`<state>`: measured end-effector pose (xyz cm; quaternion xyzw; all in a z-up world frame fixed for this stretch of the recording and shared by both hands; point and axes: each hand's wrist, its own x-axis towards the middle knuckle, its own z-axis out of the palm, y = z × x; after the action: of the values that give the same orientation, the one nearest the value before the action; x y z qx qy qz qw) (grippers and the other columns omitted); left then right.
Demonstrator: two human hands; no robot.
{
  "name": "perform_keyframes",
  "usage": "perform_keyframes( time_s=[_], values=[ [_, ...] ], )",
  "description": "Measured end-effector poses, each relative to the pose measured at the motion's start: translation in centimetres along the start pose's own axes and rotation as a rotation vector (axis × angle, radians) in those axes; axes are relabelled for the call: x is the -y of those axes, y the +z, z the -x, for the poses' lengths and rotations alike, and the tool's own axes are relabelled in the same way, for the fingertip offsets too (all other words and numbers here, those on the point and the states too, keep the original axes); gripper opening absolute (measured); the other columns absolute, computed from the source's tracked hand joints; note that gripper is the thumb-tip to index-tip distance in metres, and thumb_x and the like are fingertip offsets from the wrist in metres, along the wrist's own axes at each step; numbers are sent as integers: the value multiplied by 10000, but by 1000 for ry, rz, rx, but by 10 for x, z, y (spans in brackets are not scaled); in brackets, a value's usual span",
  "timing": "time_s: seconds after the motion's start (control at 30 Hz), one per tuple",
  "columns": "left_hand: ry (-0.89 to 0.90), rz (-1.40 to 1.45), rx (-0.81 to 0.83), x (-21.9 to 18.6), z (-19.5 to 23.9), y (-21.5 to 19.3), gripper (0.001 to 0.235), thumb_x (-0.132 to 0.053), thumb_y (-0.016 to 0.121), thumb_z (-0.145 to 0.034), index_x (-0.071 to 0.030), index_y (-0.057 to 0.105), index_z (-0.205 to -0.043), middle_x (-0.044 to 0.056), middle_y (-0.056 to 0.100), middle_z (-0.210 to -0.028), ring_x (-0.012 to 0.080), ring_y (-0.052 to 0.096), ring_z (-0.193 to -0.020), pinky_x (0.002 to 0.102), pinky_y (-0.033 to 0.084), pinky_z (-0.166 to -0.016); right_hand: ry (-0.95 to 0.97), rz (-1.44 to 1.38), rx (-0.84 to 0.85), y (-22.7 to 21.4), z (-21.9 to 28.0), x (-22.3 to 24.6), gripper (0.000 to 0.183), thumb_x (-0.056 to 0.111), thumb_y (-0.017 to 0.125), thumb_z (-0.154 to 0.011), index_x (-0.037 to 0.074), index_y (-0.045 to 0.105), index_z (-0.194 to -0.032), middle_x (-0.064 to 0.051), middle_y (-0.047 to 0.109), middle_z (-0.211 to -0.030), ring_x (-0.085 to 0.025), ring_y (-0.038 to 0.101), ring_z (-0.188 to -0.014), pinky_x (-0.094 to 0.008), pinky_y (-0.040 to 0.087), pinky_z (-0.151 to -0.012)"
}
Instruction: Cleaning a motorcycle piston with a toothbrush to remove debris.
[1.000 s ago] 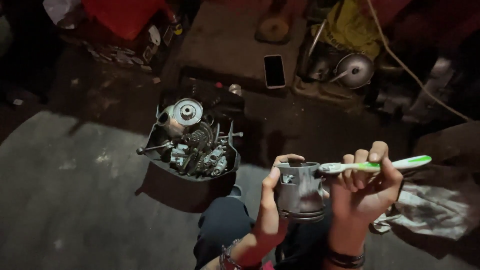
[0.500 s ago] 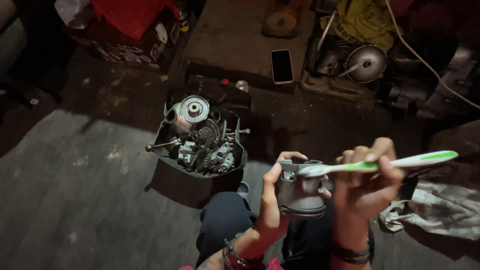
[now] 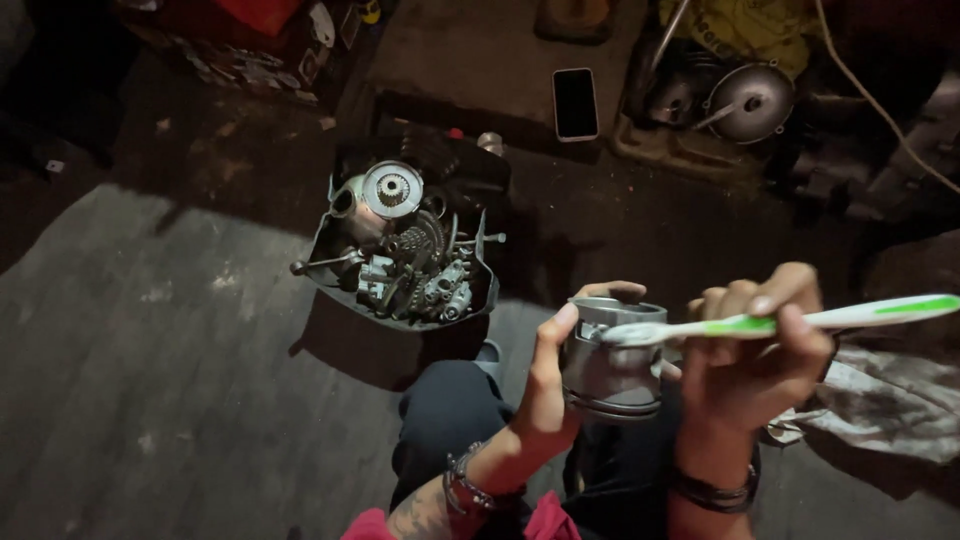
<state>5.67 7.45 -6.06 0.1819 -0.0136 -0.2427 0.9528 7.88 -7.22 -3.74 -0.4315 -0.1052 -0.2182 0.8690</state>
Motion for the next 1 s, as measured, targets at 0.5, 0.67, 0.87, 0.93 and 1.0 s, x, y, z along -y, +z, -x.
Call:
perform_keyframes(
  time_s=[0.5, 0.67, 0.87, 0.93, 1.0],
  values=[
    [-26, -117, 53, -4, -2, 3, 646, -402, 317, -1044, 5, 374, -1544, 176, 633, -1236, 282, 711, -950, 381, 580, -864, -69, 79, 7, -37, -13, 13, 119, 231, 419, -1014, 180, 483, -928, 54, 460, -583, -26, 316, -436, -126, 287, -452],
    [3, 78, 131, -7, -3, -5, 612, -358, 301, -1073, 21, 373, -1548, 288, 623, -1304, 332, 709, -971, 431, 561, -943, -6, -37, 22, -23, -6, 13, 94, 207, 458, -974, 141, 493, -917, 23, 474, -598, -45, 353, -475, -136, 309, -480],
    [-106, -44, 104, -14, -3, -2, 625, -430, 249, -1077, -46, 398, -1548, 298, 646, -1290, 328, 715, -950, 395, 570, -824, 26, -106, 41, -32, -14, 12, 124, 245, 491, -1057, 160, 582, -1064, 51, 475, -746, -16, 402, -605, -127, 325, -521],
    [-116, 20, 120, -11, -3, -7, 621, -431, 252, -1089, -42, 394, -1552, 317, 637, -1298, 341, 716, -946, 413, 567, -855, 45, -180, 89, -45, -13, 7, 129, 263, 587, -1078, 157, 635, -1133, 57, 510, -790, -6, 450, -664, -120, 350, -542],
    [-123, 83, 136, -12, -2, -9, 618, -432, 255, -1101, -38, 390, -1557, 336, 627, -1307, 354, 717, -942, 431, 564, -885, 64, -256, 137, -53, -13, 3, 165, 283, 682, -1099, 154, 688, -1203, 64, 546, -833, 5, 498, -722, -113, 374, -563]
  ],
)
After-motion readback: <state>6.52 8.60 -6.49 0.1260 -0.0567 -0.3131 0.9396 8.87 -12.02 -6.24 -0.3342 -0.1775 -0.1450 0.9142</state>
